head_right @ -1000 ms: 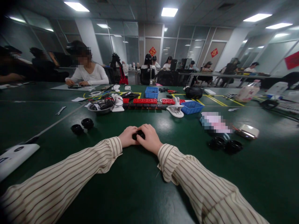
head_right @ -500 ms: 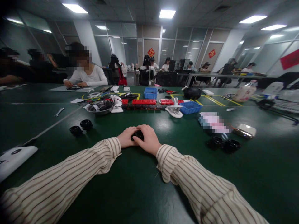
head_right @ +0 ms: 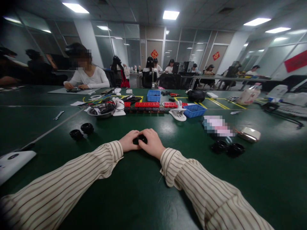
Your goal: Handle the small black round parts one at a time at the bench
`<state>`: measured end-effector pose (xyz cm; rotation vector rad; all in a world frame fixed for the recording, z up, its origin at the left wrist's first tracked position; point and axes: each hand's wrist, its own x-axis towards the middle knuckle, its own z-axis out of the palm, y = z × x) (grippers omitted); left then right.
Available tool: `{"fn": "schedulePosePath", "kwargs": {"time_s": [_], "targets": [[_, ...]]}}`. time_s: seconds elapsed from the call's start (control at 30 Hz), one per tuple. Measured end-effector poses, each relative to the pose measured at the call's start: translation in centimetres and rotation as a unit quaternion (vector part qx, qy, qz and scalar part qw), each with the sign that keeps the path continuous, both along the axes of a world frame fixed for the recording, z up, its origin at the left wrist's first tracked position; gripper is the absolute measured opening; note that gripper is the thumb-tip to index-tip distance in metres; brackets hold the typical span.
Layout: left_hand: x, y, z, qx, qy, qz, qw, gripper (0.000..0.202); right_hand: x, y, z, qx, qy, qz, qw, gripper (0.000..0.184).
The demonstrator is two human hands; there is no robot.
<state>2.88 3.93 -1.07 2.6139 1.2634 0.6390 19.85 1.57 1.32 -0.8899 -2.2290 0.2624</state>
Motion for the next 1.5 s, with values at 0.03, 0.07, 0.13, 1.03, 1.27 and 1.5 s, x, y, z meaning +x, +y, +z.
{"fn": "schedulePosePath", "kwargs": {"time_s": [0.03,0.07,0.13,1.03,1.27,1.5], "targets": [[-0.1,0.1,0.0,-0.002,-0.002,-0.004,1.000,0.039,0.0,0.0,0.1,-0.001,0.000,0.008,1.000,0.021],[-0.2,0.2,-0.1,-0.005,-0.004,-0.009,1.000,0.039,0.1,0.0,0.1,-0.003,0.001,0.016,1.000,0.022],[-0.3,0.3,-0.1,-0.008,-0.007,-0.020,1.000,0.038,0.2,0.0,0.2,-0.004,0.001,0.033,0.999,0.025],[-0.3,0.3,0.0,-0.005,-0.014,-0.022,1.000,0.040,0.2,0.1,0.0,0.003,-0.003,0.050,0.999,0.026],[-0.3,0.4,0.0,-0.006,0.011,-0.020,1.000,0.046,0.1,-0.3,-0.2,0.010,0.005,0.033,0.999,0.027],[0.8,-1.2,0.9,0.032,0.040,0.030,0.998,0.048,0.0,0.3,-0.9,0.003,0.010,-0.050,0.999,0.028]]}}
